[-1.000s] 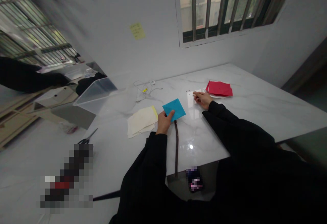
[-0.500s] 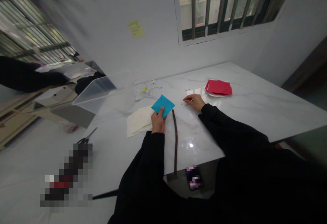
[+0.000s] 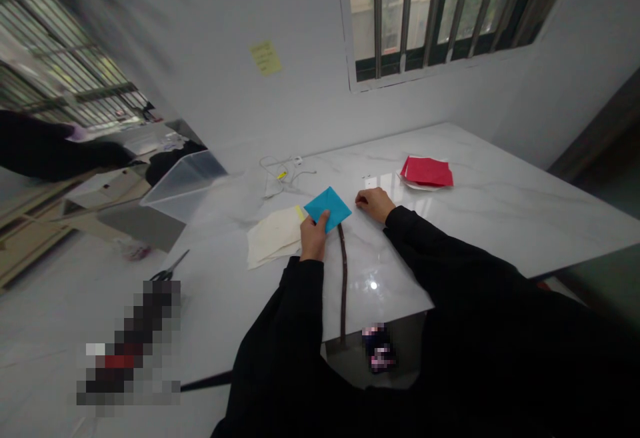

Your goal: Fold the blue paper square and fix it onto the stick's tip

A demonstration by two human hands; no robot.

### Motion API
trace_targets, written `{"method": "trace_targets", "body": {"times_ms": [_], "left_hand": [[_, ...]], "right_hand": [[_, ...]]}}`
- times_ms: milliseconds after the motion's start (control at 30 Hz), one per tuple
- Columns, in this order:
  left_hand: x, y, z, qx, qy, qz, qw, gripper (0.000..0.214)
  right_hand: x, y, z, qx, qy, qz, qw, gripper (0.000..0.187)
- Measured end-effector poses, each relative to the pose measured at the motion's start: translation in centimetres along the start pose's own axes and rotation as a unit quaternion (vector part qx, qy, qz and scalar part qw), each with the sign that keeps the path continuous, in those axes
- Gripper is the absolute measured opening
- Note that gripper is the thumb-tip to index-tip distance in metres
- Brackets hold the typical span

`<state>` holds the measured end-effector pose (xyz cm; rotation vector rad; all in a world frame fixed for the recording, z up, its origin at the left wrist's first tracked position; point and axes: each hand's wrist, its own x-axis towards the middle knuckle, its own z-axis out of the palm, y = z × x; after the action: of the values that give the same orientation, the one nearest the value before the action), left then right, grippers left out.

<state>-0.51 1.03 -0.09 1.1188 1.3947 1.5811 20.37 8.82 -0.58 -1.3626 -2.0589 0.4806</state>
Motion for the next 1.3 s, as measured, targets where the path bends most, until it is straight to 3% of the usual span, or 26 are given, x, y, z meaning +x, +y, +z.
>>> {"method": "trace_targets", "body": {"times_ms": [67, 167, 267, 533, 933, 1300], "left_hand": [[-0.1, 0.1, 0.0, 0.016, -0.008, 0.012, 1.000, 0.048], [-0.2, 0.2, -0.1, 0.035, -0.014, 0.025, 0.999, 0.046], [-0.3, 0.1, -0.1, 0.065, -0.030, 0.028, 0.997, 0.043], [-0.9, 0.6, 0.1, 0.092, -0.104, 0.041, 0.989, 0.044], [-1.1, 0.3, 0.5, 0.062, -0.112, 0.027, 0.991, 0.052], [-1.2, 0.6, 0.6, 0.044, -0.109, 0.022, 0.993, 0.057]], "right_hand": [[-0.5, 0.5, -0.2, 0.123, 0.020, 0.017, 0.992, 0.007], [-1.3, 0.9, -0.6, 0.344, 0.033, 0.058, 0.937, 0.020], [-2.0, 0.2, -0.9, 0.442, 0.026, 0.052, 0.895, 0.032], [-3.1, -3.0, -0.4, 0.374, -0.015, -0.073, 0.924, 0.026], [-3.7, -3.5, 0.0, 0.283, 0.005, -0.086, 0.955, 0.013], [-3.9, -3.8, 0.0, 0.249, 0.030, -0.086, 0.964, 0.014]]}}
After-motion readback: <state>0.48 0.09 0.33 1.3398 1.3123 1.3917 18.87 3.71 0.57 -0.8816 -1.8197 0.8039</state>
